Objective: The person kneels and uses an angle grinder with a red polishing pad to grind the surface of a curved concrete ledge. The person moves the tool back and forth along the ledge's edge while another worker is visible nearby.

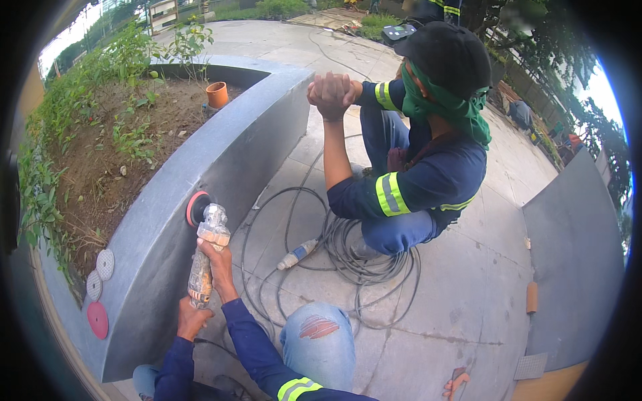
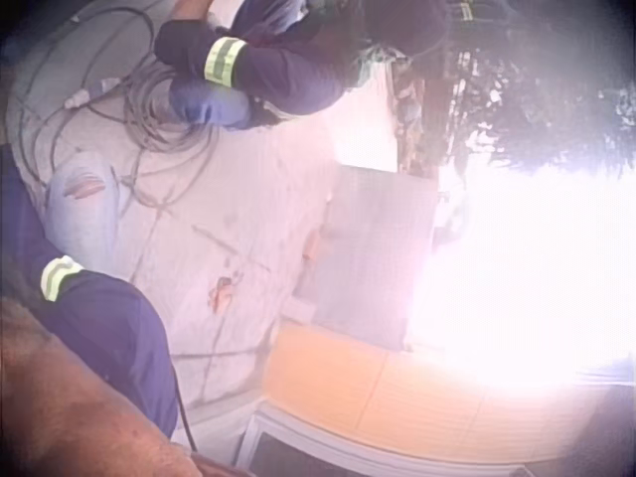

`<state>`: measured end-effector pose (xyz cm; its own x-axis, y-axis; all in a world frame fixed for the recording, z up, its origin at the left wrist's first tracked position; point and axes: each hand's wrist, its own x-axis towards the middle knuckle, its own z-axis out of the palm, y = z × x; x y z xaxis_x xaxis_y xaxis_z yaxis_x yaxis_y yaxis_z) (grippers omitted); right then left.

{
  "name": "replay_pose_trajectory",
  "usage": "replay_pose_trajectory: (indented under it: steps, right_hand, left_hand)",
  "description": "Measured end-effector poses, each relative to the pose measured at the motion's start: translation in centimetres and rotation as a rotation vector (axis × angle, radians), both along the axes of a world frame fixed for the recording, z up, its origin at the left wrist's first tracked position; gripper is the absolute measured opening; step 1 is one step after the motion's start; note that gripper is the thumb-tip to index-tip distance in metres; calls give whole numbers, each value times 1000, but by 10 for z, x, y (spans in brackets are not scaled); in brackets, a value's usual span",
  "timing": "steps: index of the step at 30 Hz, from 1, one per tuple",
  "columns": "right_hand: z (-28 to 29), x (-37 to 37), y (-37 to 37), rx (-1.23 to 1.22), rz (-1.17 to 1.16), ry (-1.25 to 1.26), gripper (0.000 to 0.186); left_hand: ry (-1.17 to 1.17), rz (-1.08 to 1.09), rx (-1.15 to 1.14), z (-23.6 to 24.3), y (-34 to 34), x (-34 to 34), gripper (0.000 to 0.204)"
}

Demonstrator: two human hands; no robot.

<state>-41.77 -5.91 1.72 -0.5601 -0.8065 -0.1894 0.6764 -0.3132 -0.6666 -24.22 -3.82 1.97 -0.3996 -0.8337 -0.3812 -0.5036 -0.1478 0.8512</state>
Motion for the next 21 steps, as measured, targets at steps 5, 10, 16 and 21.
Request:
replay_pose_trajectory:
  steps: [5,10,16,21]
  right_hand:
    - [0,33,6,80,-196,287,58]
    - [-5,65,20,111,-146,256,73]
    - [-2,82,31,39,-88,154,71]
    - [-7,91,36,67,-100,134,64]
  left_hand:
    - [-14,2,-31,0,3,18,41]
    - [-84,-6,-78,-7,0,35,44]
    - [-14,-29,-195,-30,2,49,39]
    - [-120,-42,-58,-8,11,56,47]
